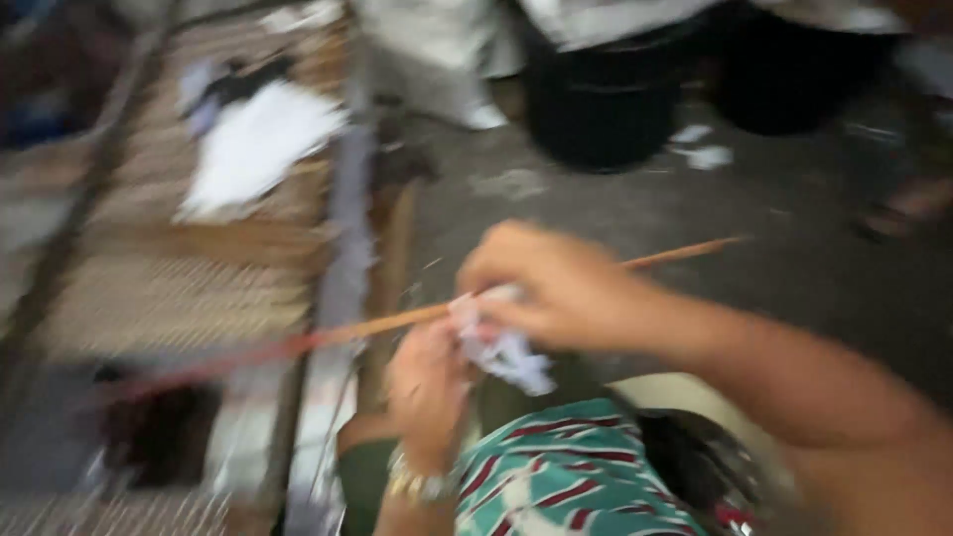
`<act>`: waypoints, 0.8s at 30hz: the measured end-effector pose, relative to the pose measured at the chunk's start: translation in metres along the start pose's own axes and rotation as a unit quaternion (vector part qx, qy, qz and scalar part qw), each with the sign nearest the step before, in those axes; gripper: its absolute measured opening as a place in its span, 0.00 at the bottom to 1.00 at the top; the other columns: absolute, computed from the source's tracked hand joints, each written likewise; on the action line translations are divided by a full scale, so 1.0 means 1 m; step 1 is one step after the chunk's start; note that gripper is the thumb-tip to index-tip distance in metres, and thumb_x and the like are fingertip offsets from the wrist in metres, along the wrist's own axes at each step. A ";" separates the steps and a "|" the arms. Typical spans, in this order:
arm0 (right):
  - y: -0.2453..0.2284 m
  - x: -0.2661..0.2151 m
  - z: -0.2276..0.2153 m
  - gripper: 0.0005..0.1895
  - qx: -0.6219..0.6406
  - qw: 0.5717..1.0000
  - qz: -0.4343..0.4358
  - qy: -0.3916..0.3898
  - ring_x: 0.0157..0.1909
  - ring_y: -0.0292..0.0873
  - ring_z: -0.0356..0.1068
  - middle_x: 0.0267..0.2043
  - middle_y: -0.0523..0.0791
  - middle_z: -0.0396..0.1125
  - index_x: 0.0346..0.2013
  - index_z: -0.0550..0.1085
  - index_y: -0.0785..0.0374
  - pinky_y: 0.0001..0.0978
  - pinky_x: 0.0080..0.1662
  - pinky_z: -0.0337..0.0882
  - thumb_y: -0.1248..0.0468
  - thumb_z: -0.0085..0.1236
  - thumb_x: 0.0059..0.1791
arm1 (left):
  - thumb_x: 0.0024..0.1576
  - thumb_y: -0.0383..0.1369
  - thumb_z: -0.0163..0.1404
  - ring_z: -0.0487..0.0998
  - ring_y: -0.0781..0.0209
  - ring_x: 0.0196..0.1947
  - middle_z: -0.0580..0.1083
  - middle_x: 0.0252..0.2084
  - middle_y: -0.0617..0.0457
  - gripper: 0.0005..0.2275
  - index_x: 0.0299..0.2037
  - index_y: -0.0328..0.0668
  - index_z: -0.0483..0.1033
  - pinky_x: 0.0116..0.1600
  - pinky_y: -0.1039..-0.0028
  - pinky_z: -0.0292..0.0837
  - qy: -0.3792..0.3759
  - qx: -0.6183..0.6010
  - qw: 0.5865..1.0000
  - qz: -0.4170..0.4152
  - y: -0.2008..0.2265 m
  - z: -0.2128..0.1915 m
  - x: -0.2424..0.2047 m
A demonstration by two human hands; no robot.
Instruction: The person is weaving candle wicks by threading them onto wooden sticks and arranging them on a loom-like structure.
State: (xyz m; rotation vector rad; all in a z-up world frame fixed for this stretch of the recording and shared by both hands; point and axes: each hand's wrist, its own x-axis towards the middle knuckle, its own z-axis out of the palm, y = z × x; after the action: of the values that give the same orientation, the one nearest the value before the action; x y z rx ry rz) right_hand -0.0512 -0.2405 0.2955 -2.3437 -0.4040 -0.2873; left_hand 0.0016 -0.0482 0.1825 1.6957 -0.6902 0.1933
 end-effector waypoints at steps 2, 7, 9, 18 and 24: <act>0.007 0.003 -0.006 0.07 -0.005 1.000 -0.024 -0.002 0.43 0.41 0.70 0.38 0.40 0.70 0.39 0.77 0.52 0.33 0.45 0.66 0.56 0.53 0.52 | 0.61 0.33 0.46 0.81 0.61 0.45 0.81 0.42 0.53 0.11 0.37 0.45 0.85 0.56 0.70 0.74 -0.038 -0.044 0.998 0.030 0.010 -0.001 0.007; 0.018 -0.004 -0.016 0.10 -0.031 0.999 0.028 0.002 0.34 0.35 0.66 0.34 0.39 0.66 0.40 0.78 0.55 0.28 0.38 0.64 0.56 0.51 0.55 | 0.60 0.29 0.55 0.80 0.68 0.34 0.77 0.34 0.55 0.04 0.41 0.41 0.81 0.42 0.79 0.76 -0.079 -0.169 0.979 -0.084 0.024 0.012 0.009; 0.017 -0.004 -0.014 0.09 -0.029 0.998 0.058 0.000 0.33 0.34 0.64 0.34 0.38 0.66 0.38 0.78 0.54 0.27 0.36 0.63 0.54 0.56 0.52 | 0.60 0.30 0.55 0.79 0.65 0.37 0.78 0.36 0.56 0.03 0.40 0.43 0.80 0.47 0.75 0.74 -0.053 -0.140 0.989 -0.017 0.023 0.016 0.009; 0.020 -0.005 -0.012 0.06 -0.106 0.988 0.115 0.012 0.30 0.36 0.65 0.36 0.39 0.65 0.39 0.79 0.51 0.31 0.35 0.64 0.56 0.58 0.52 | 0.69 0.37 0.39 0.81 0.54 0.43 0.76 0.44 0.42 0.11 0.53 0.38 0.63 0.49 0.68 0.80 0.069 -0.337 0.936 -0.073 0.011 0.016 0.008; 0.024 -0.006 -0.009 0.14 -0.058 0.996 0.060 -0.036 0.44 0.38 0.70 0.40 0.41 0.68 0.48 0.78 0.55 0.32 0.47 0.67 0.56 0.44 0.57 | 0.60 0.42 0.50 0.79 0.64 0.40 0.79 0.45 0.53 0.15 0.54 0.47 0.74 0.45 0.72 0.75 -0.050 -0.115 0.985 -0.118 0.024 0.018 0.013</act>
State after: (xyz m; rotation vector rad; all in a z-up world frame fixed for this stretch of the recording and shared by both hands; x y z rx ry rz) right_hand -0.0488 -0.2648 0.2852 -2.4860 -0.2846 -0.1740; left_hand -0.0054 -0.0714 0.2039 1.5561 -0.5554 -0.1355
